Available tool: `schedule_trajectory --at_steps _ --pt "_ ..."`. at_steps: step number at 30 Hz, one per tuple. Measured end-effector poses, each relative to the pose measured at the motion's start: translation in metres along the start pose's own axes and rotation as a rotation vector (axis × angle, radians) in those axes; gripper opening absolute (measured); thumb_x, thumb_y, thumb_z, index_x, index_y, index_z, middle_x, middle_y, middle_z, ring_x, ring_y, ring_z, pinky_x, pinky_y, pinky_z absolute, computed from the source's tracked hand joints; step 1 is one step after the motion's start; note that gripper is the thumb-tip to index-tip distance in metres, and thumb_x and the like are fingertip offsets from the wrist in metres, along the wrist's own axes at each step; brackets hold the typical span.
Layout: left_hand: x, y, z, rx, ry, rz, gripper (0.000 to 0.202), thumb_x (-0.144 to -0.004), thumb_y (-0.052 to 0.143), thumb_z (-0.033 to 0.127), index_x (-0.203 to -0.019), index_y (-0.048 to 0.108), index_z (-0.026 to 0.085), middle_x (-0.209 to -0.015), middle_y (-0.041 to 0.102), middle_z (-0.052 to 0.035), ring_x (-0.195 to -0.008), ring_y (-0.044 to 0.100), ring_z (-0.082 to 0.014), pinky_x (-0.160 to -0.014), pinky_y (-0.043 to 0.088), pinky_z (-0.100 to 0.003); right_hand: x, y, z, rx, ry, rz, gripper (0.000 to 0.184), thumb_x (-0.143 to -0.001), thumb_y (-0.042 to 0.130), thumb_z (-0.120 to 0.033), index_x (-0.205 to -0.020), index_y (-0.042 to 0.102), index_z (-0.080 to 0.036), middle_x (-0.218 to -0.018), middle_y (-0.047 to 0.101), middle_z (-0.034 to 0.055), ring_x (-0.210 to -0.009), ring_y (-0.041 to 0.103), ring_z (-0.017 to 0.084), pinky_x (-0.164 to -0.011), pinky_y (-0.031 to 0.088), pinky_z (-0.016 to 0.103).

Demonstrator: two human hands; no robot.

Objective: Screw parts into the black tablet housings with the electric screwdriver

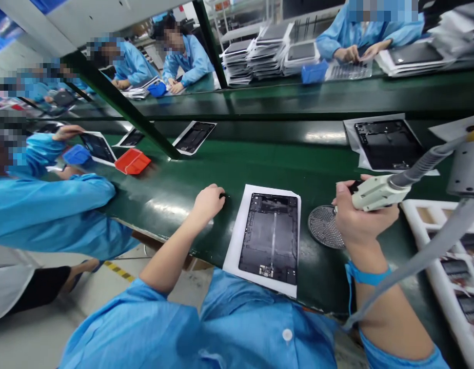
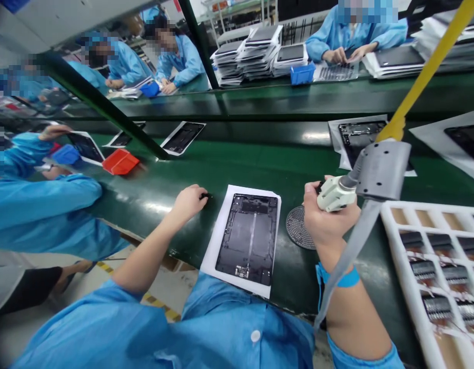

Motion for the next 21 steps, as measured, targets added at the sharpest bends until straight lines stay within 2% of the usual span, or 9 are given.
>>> schedule_trajectory --at_steps 3,5,8,10,13,17,21 --pt "0.01 -0.001 -0.012 0.074 -0.013 0.142 0.03 -0.109 0.081 0.036 -0.132 0.089 0.017 -0.124 0.079 -0.0163 -0.117 0.081 -0.0359 -0.108 0.066 -0.045 0.0 -0.001 -0.005 -0.012 -0.003 0.016 0.041 -0.091 0.093 -0.051 -0.117 0.077 -0.023 -0.08 0.079 -0.0006 -0.058 0.077 0.022 -0.062 0.071 0.039" --pt "0.013 0.0 -0.02 0.093 -0.04 0.215 0.031 -0.109 0.082 0.04 -0.129 0.089 0.016 -0.125 0.076 -0.0172 -0.118 0.08 -0.0367 -0.112 0.067 -0.047 0.001 0.0 -0.008 -0.02 -0.014 0.012 0.04 -0.09 0.094 -0.048 -0.116 0.078 -0.023 -0.078 0.077 -0.0016 -0.058 0.077 0.022 -0.064 0.071 0.04" --pt "0.013 0.008 -0.025 0.121 -0.027 0.254 0.024 -0.109 0.074 0.029 -0.124 0.089 0.017 -0.127 0.077 -0.0174 -0.117 0.08 -0.0349 -0.114 0.067 -0.047 0.003 0.001 -0.008 -0.022 -0.02 0.001 0.037 -0.091 0.094 -0.047 -0.115 0.078 -0.024 -0.079 0.078 -0.0013 -0.059 0.077 0.022 -0.068 0.073 0.042" --pt "0.014 0.012 -0.027 0.141 0.012 0.295 0.026 -0.109 0.068 0.023 -0.124 0.088 0.017 -0.132 0.08 -0.0187 -0.121 0.079 -0.0352 -0.118 0.066 -0.049 0.004 0.003 -0.007 -0.006 -0.023 -0.031 0.037 -0.093 0.093 -0.05 -0.116 0.077 -0.025 -0.081 0.079 -0.0008 -0.061 0.078 0.023 -0.071 0.074 0.045" --pt "0.02 0.012 -0.032 0.197 0.069 0.366 0.029 -0.113 0.06 0.023 -0.122 0.088 0.018 -0.138 0.084 -0.0207 -0.13 0.08 -0.0364 -0.125 0.063 -0.054 0.004 0.004 -0.006 0.009 -0.023 -0.048 0.039 -0.096 0.091 -0.054 -0.118 0.075 -0.026 -0.082 0.079 -0.0001 -0.063 0.079 0.024 -0.072 0.075 0.046" --pt "0.026 0.015 -0.04 0.282 0.059 0.396 0.032 -0.118 0.054 0.025 -0.113 0.084 0.02 -0.135 0.086 -0.0199 -0.129 0.083 -0.0329 -0.125 0.064 -0.051 0.002 0.002 -0.005 -0.017 0.005 -0.01 0.043 -0.094 0.093 -0.055 -0.119 0.074 -0.025 -0.084 0.079 0.0006 -0.06 0.076 0.023 -0.063 0.071 0.042" --pt "0.03 0.017 -0.043 0.317 0.045 0.391 0.027 -0.116 0.052 0.024 -0.107 0.077 0.022 -0.135 0.083 -0.0199 -0.131 0.08 -0.0322 -0.125 0.063 -0.049 0.003 0.003 -0.003 -0.034 -0.01 -0.012 0.041 -0.093 0.093 -0.051 -0.119 0.075 -0.024 -0.083 0.079 0.0 -0.059 0.074 0.021 -0.063 0.069 0.04"
Point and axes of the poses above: each hand's wrist, its own x-axis away from the middle knuckle, its own y-axis out of the palm, z = x × y, the point moved 9 cm from there along -x, towards the middle knuckle
